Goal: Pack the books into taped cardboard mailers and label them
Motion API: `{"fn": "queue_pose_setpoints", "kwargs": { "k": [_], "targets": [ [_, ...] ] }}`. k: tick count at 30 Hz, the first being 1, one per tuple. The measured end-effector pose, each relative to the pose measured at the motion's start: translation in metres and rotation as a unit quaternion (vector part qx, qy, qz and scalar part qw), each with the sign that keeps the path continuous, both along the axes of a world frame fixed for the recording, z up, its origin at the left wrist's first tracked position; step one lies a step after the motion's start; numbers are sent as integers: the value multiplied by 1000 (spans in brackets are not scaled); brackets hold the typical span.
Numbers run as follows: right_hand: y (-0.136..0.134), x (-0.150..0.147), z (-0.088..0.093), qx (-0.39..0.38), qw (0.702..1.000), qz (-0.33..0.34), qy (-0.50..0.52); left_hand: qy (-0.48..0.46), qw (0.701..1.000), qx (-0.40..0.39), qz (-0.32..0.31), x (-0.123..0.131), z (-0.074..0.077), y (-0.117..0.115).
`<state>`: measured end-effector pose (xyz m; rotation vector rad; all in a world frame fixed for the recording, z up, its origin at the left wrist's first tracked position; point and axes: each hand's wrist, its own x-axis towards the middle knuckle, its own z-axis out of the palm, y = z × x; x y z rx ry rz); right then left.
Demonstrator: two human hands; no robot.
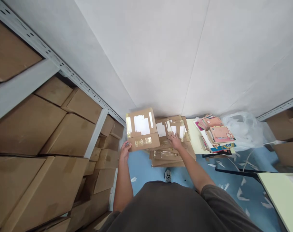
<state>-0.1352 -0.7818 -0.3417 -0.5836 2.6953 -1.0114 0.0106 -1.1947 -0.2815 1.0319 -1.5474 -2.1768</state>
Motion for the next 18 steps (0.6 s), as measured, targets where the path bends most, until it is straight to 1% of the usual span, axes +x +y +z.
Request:
{"fn": "queue_pose_setpoints", "kwargs": {
  "k": [2, 4, 7, 9, 11, 14, 16, 18],
  "targets": [
    [1, 7, 14, -79, 996, -34, -8, 3, 1000, 5, -27, -9, -1, 14],
    [2, 14, 28, -162, 983, -70, -47, 4, 998, 11, -55, -18, -3, 30],
    [13, 20, 46, -288, 942, -117, -130, 0, 995, 20, -97, -35, -5, 62],
    [30, 22, 54, -351, 910, -153, -160, -2, 991, 26, -133, -48, -5, 87],
    [57, 23, 62, -391, 884, -193, -166, 2, 985, 27, -170, -62, -6, 116],
    [112, 27, 72, -428, 855, -245, -160, 15, 975, 19, -220, -87, -3, 171],
    [157, 34, 81, -445, 843, -266, -145, 23, 965, 20, -259, -105, 0, 216],
    [205, 45, 91, -456, 833, -289, -123, 28, 952, 27, -305, -121, 7, 267]
  ]
}}
